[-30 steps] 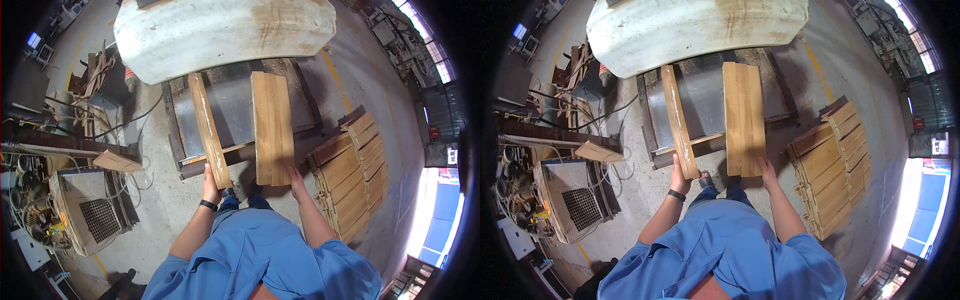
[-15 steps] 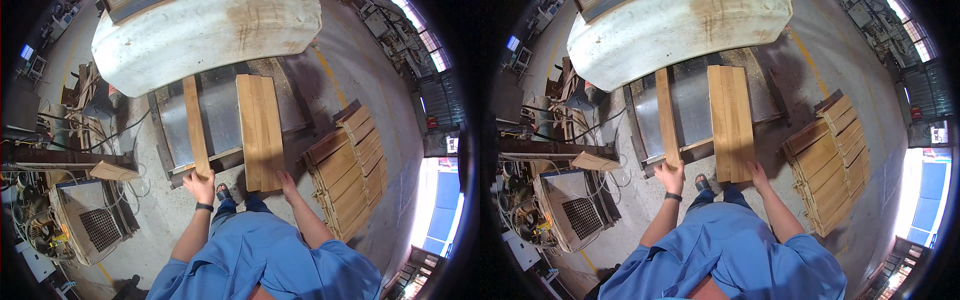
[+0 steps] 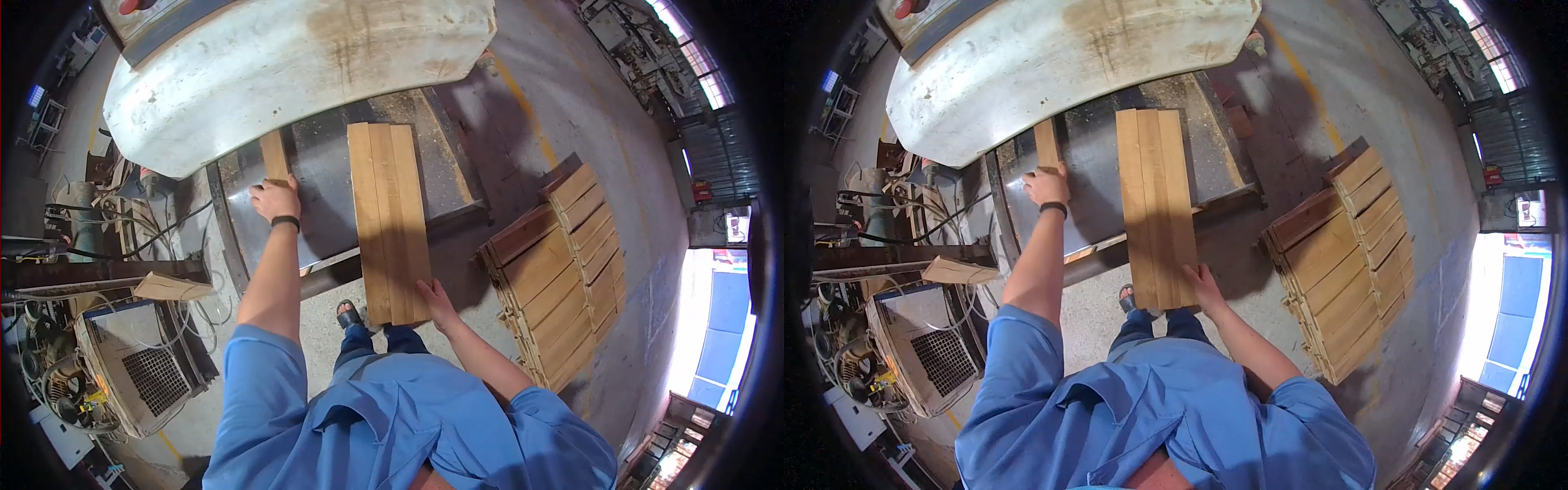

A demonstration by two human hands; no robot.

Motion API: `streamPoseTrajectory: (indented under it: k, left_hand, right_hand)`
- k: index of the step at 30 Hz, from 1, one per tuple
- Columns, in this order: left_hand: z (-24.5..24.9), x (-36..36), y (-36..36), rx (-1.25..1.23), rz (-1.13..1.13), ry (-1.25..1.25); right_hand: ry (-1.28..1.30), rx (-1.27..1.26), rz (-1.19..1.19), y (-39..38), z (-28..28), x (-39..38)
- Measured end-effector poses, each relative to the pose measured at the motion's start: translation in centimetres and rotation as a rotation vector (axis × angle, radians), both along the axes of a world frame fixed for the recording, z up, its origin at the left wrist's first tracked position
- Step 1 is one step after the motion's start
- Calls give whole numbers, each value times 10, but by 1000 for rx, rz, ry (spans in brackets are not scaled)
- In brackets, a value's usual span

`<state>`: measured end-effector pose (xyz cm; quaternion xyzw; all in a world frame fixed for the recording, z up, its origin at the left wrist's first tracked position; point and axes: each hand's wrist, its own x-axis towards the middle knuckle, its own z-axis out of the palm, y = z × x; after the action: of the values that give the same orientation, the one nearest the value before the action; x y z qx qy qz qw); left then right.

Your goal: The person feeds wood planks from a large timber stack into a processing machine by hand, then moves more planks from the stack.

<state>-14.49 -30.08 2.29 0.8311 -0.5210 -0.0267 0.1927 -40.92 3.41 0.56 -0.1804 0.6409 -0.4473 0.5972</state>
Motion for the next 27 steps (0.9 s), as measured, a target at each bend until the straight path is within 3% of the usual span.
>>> streamPoseTrajectory:
  k: [1, 4, 7, 10, 12, 13, 14, 16, 19, 21, 24, 27]
  left_hand:
    - [6, -1, -5, 84, 31, 9]
    - [25, -9, 0, -19, -5, -60]
    - [38, -14, 65, -210, -297, 68]
    - [44, -36, 179, -18, -397, 683]
    - [49, -54, 236, 398, -261, 1300]
    - [23, -62, 259, 474, -274, 1463]
    - [16, -78, 280, 324, -302, 1294]
    - [29, -75, 281, 384, -250, 1477]
    - [23, -69, 301, 226, -293, 1614]
    - [24, -67, 308, 203, -293, 1558]
    - [-5, -65, 301, 235, -228, 1405]
    - [-11, -59, 302, 295, -192, 1176]
  right_hand:
    - [-7, 18, 8, 0, 2, 0]
    - [3, 37, 44, -9, 10, -2]
    - [39, 28, 80, -10, 16, -11]
    - [25, -12, 82, -10, 22, -15]
    - [51, -43, 101, -11, 42, -14]
    - [97, -57, 104, -10, 42, -13]
    - [143, -73, 108, -7, 40, -10]
    - [237, -114, 131, -8, 53, -4]
    - [391, -170, 192, 7, 76, 0]
    - [510, -227, 247, 13, 80, 3]
    - [507, -152, 307, 2, 50, 4]
    - [775, 234, 485, -22, 68, 15]
